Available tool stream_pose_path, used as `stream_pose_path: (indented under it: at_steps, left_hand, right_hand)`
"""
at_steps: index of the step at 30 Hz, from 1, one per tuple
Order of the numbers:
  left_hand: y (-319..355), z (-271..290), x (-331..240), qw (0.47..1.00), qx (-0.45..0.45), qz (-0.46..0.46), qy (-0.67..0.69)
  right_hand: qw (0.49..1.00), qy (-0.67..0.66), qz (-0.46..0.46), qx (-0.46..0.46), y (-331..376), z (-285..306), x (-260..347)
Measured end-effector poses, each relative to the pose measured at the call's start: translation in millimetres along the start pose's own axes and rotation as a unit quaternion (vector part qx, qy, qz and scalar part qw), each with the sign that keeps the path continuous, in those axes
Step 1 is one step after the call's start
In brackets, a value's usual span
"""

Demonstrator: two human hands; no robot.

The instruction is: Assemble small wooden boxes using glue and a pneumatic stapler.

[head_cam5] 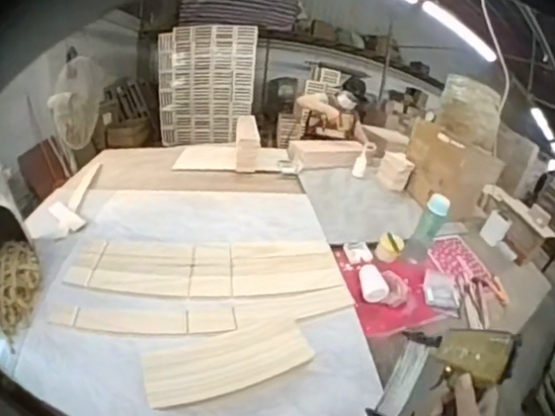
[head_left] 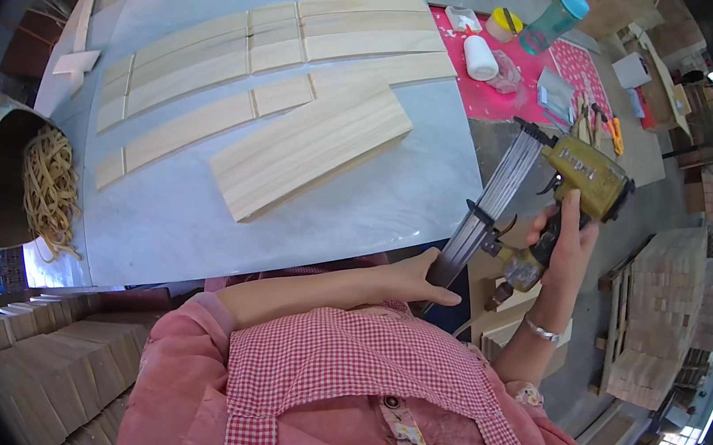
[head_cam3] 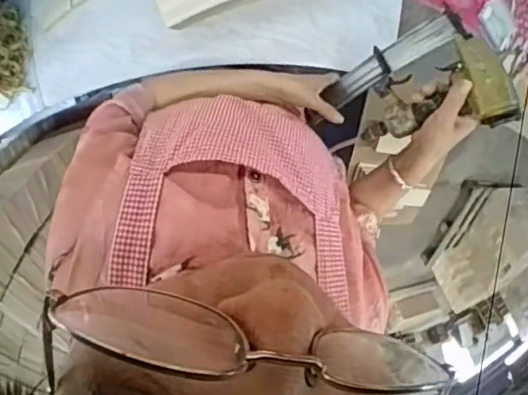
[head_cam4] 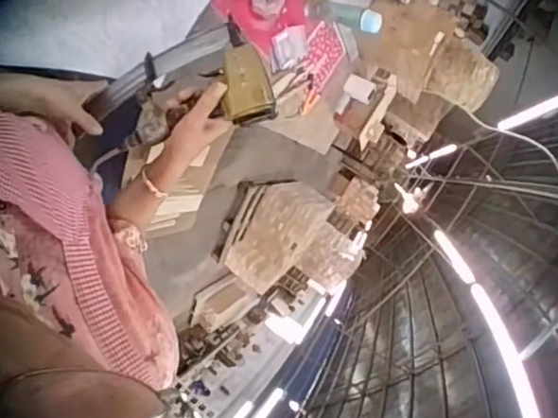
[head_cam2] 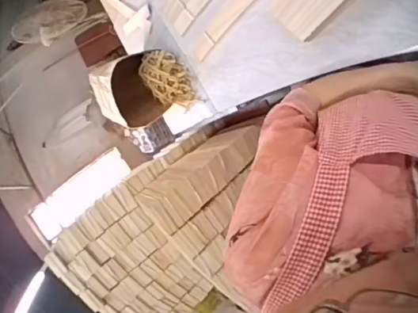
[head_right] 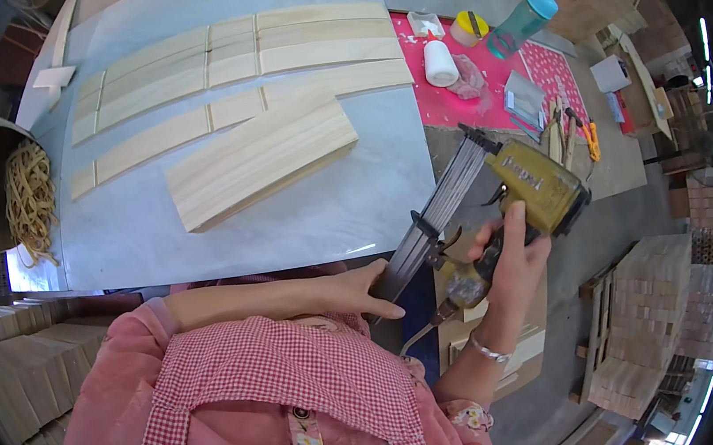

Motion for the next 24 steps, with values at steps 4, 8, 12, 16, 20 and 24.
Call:
stream_pose_path:
  at_steps: [4,8,12,16,20,24]
  left_hand:
    - [-12.2,-12.6,5.2,0.971,0.172,0.114,0.123]
    - [-13.0,-9.2,-8.9,0.94,0.234,0.139,0.207]
    - [-28.6,-7.3,-8.1,0.901,0.249,0.159,0.318]
    - [-26.9,0.4,-12.8,0.886,0.265,0.16,0.346]
    - [-27.4,9.0,-12.6,0.881,0.263,0.159,0.359]
    - [-30.4,10.2,-11.7,0.883,0.265,0.16,0.352]
  right_hand:
    - [0.996,0.072,-0.042,-0.039,-70.3,11.2,-42.5]
    - [0.989,0.074,-0.124,0.028,-123.8,8.4,-106.9]
    - [0.981,0.091,-0.166,0.036,-138.0,15.6,-137.9]
    - [0.921,0.36,-0.105,0.102,-157.3,22.8,-102.0]
    - [0.891,0.434,0.124,0.054,-219.4,29.5,-93.3]
    - [0.869,0.407,0.282,-0.021,-307.6,23.1,-126.5]
Point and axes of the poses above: each hand's wrist, its own y-axis away from the middle knuckle, its own z-axis out of the back of the hand, x = y × z, the point moved 3 cm from there along -y, towards the middle knuckle, and after that the axes turned 9 degrees about -x, right-handed, at the moved point
